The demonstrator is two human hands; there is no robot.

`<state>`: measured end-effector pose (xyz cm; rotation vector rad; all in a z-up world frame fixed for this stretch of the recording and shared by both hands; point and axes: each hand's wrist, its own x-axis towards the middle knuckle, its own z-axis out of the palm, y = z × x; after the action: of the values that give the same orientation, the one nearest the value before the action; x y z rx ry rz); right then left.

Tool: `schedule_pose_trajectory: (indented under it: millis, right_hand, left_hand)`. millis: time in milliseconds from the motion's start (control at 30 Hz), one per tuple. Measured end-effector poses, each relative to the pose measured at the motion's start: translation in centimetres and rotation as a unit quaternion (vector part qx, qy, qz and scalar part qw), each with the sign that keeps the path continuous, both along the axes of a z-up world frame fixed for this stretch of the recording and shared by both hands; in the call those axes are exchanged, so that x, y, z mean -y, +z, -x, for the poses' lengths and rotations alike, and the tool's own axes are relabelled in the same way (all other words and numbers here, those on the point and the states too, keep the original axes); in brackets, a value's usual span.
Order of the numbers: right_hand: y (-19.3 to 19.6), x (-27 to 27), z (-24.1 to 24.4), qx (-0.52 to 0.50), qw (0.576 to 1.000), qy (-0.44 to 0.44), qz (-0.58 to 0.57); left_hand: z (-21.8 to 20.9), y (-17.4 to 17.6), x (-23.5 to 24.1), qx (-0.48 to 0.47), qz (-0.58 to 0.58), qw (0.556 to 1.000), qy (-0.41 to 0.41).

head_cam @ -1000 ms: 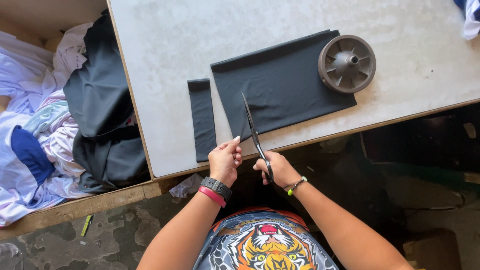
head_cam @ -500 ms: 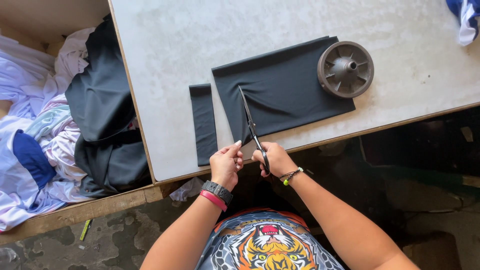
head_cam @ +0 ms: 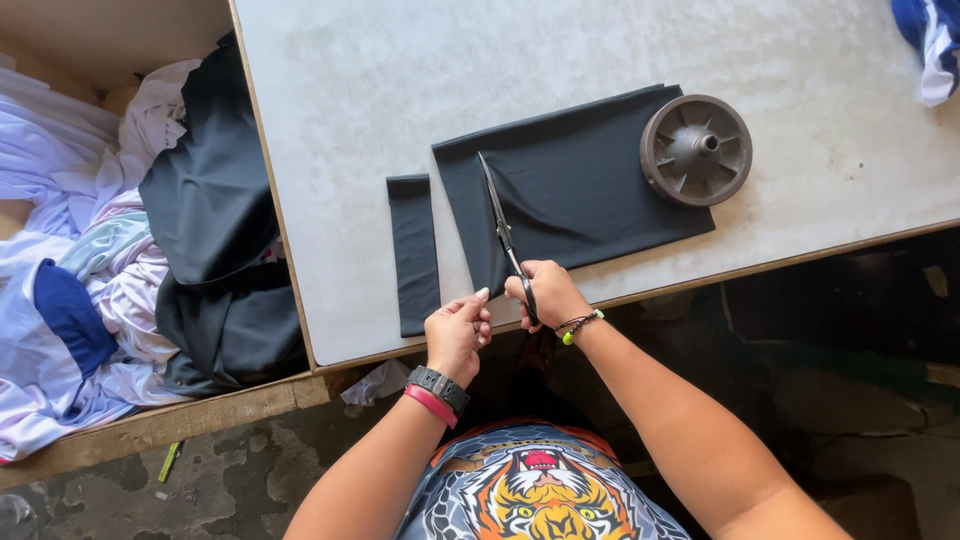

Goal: Cutting a piece of black fabric into multiple uniform strips using scissors and a metal weight for stability.

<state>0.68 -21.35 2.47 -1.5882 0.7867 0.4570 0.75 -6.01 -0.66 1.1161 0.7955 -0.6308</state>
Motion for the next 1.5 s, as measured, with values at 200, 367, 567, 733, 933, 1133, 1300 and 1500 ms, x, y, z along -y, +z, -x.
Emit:
schedule_pose_trajectory:
  millis: [200, 367, 567, 733, 933, 1133, 1300, 1500]
  right_hand:
    - [0.2, 0.6, -0.8, -0.017, 1.0, 0.012, -0.019]
    - [0.1, 0.9, -3.1, -0.024, 0.999, 0.018, -0.033]
    - [0.8, 0.5, -3.6, -0.002, 1.0, 0.013, -0.022]
    - [0.7, 0.4, -3.6, 0.008, 1.0, 0.01, -0.019]
    - [1.1, 0.7, -5.1, -0.016, 1.0, 0.014, -0.023]
    - [-0.6, 0.6, -5.2, 0.004, 1.0, 0.011, -0.022]
    - [2.3, 1.5, -3.8, 0.074, 0.993, -0.02, -0.094]
    - [6.0, 4.9, 1.5, 0.204, 0.975, 0.042, -0.075]
  left_hand:
    - [0.0, -0.6, 0.0, 0.0, -0.001, 1.0, -0.005]
    - [0.0, -0.4, -0.1, 0.0, -0.004, 1.0, -0.012]
    - [-0.2, -0.1, -0.1, -0.004, -0.007, 1.0, -0.015]
    - [-0.2, -0.4, -0.2, -0.001, -0.005, 1.0, -0.013]
    - [0.0, -0.3, -0.2, 0.0, -0.002, 1.0, -0.015]
    - [-0.2, -0.6, -0.3, -0.01, -0.005, 1.0, -0.007]
    - [-0.5, 3.9, -1.8, 0.06, -0.153, 0.972, -0.166]
    - [-2.2, 3.7, 0.7, 0.531, -0.519, 0.554, -0.377]
